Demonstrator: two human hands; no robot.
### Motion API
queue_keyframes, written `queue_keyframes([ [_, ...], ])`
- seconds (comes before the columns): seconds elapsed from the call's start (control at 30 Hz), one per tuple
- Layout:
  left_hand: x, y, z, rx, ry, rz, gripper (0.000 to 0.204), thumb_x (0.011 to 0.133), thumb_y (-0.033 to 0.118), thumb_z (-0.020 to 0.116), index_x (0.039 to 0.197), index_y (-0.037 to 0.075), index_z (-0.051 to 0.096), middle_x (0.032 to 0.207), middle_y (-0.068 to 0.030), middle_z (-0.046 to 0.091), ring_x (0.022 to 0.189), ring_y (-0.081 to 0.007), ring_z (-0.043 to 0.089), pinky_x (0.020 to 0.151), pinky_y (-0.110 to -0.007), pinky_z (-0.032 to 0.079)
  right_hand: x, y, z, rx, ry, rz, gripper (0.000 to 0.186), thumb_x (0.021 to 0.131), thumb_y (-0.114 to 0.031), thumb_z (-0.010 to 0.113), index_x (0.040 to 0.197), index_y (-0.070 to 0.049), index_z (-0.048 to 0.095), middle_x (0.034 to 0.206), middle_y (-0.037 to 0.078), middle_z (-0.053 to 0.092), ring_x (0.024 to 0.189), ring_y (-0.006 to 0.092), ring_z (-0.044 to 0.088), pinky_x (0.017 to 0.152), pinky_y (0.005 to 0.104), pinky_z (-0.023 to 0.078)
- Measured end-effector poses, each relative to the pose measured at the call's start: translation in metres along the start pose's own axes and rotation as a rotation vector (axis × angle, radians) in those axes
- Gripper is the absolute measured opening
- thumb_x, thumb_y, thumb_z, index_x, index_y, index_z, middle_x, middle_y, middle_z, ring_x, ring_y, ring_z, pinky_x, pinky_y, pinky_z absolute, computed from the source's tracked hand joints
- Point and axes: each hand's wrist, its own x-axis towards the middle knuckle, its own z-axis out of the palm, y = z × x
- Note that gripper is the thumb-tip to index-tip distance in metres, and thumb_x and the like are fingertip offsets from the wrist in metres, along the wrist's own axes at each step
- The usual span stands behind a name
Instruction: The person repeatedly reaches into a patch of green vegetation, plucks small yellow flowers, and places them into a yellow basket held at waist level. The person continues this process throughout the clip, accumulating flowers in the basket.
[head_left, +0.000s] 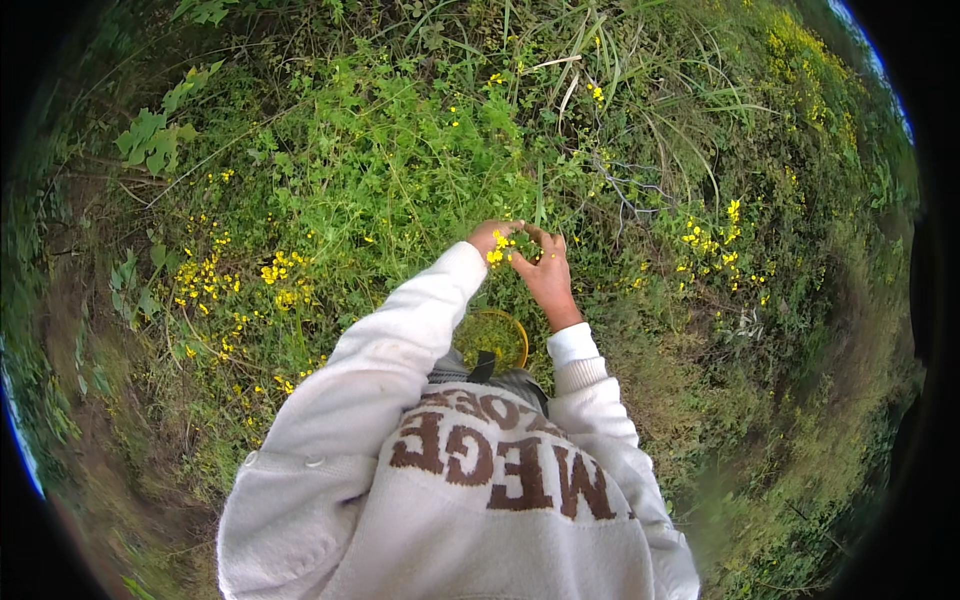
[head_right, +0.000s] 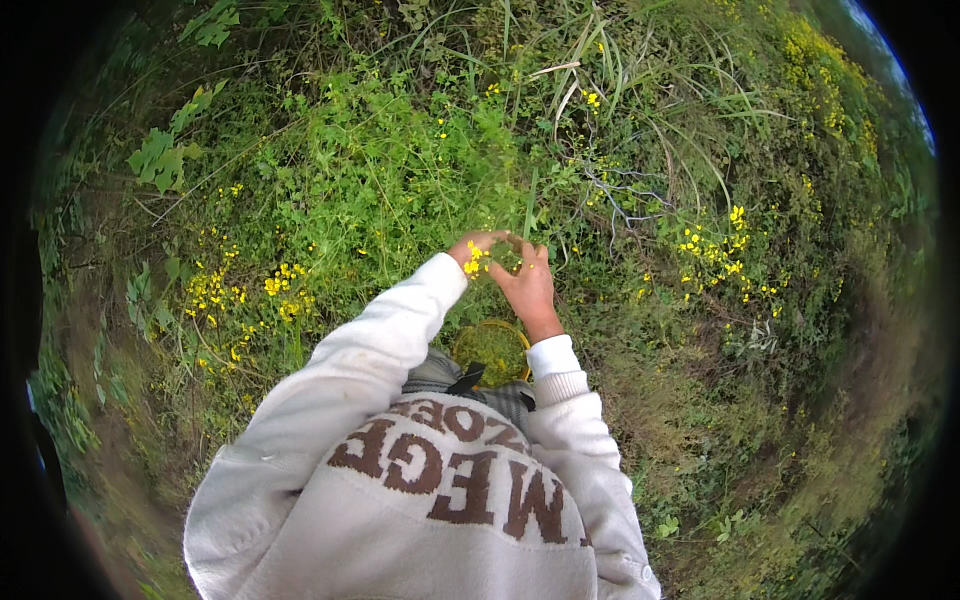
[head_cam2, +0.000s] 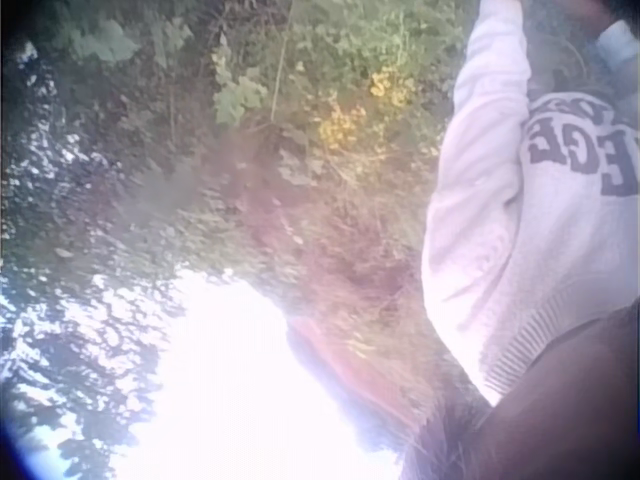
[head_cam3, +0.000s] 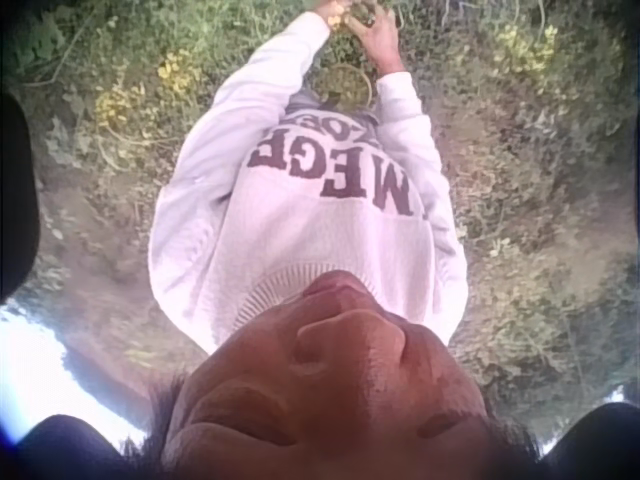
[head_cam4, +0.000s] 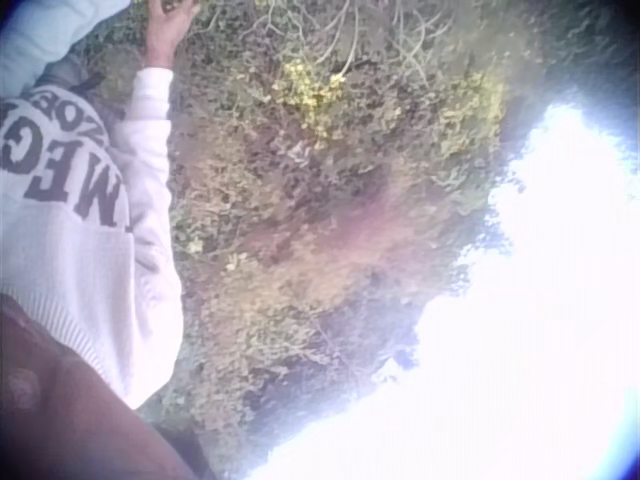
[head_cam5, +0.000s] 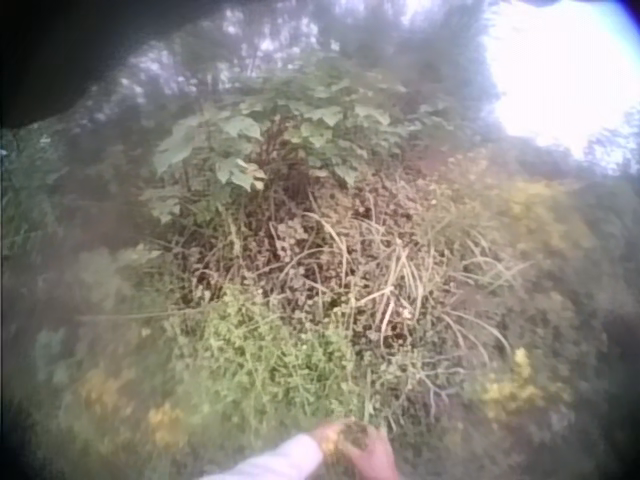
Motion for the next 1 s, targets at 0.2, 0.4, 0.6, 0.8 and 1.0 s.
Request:
queue_keyframes([
  [0.2,0.016,-0.015,-0.005,0.076,0.128,0.113,0.019,0.082,0.013,0.057,0.091,-0.003,0.064,0.078,-0.0099,0.062,0.065,-0.0173,0.057,0.056,-0.031,0.044,0.015,-0.001,0.006,0.108,0.026,-0.096,0.054,0.072,-0.026,0.067,0.117,-0.001,0.051,0.112,0.022,0.053,0.092,0.0333,0.059,0.079,0.0377,0.047],
  [0.4,-0.005,0.001,0.013,0.385,0.216,0.174,0.038,0.079,0.029,0.062,0.090,-0.008,0.062,0.084,-0.0162,0.062,0.076,-0.0233,0.058,0.065,-0.039,0.043,0.024,0.005,0.012,0.444,0.089,0.117,0.032,0.082,-0.021,0.061,0.105,0.001,0.059,0.088,0.012,0.063,0.069,0.0205,0.059,0.061,0.0296,0.046],
  [0.6,-0.039,0.022,0.020,0.247,0.132,-0.025,0.073,0.074,0.053,0.063,0.125,0.004,0.048,0.141,-0.0231,0.028,0.131,-0.0370,0.022,0.104,-0.053,0.014,0.015,0.009,0.001,1.191,0.093,0.462,0.014,0.085,-0.016,0.061,0.093,-0.004,0.060,0.066,-0.002,0.054,0.052,0.0061,0.044,0.044,0.0198,0.035],
  [0.8,-0.034,0.016,0.035,0.160,0.239,0.088,0.068,0.074,0.037,0.070,0.119,-0.007,0.047,0.124,-0.0237,0.045,0.113,-0.0312,0.041,0.095,-0.043,0.030,-0.024,-0.002,-0.002,0.897,0.180,0.323,0.018,0.088,-0.022,0.060,0.075,-0.010,0.056,0.056,-0.008,0.042,0.044,0.0010,0.031,0.039,0.0183,0.023],
  [1.0,-0.040,0.020,0.039,0.207,0.266,0.045,0.080,0.073,0.040,0.070,0.125,-0.010,0.038,0.131,-0.0269,0.038,0.122,-0.0337,0.037,0.101,-0.044,0.027,-0.082,0.007,-0.022,0.696,0.249,0.275,0.019,0.089,-0.020,0.057,0.082,-0.002,0.060,0.067,-0.006,0.048,0.060,0.0022,0.038,0.052,0.0195,0.034],
])
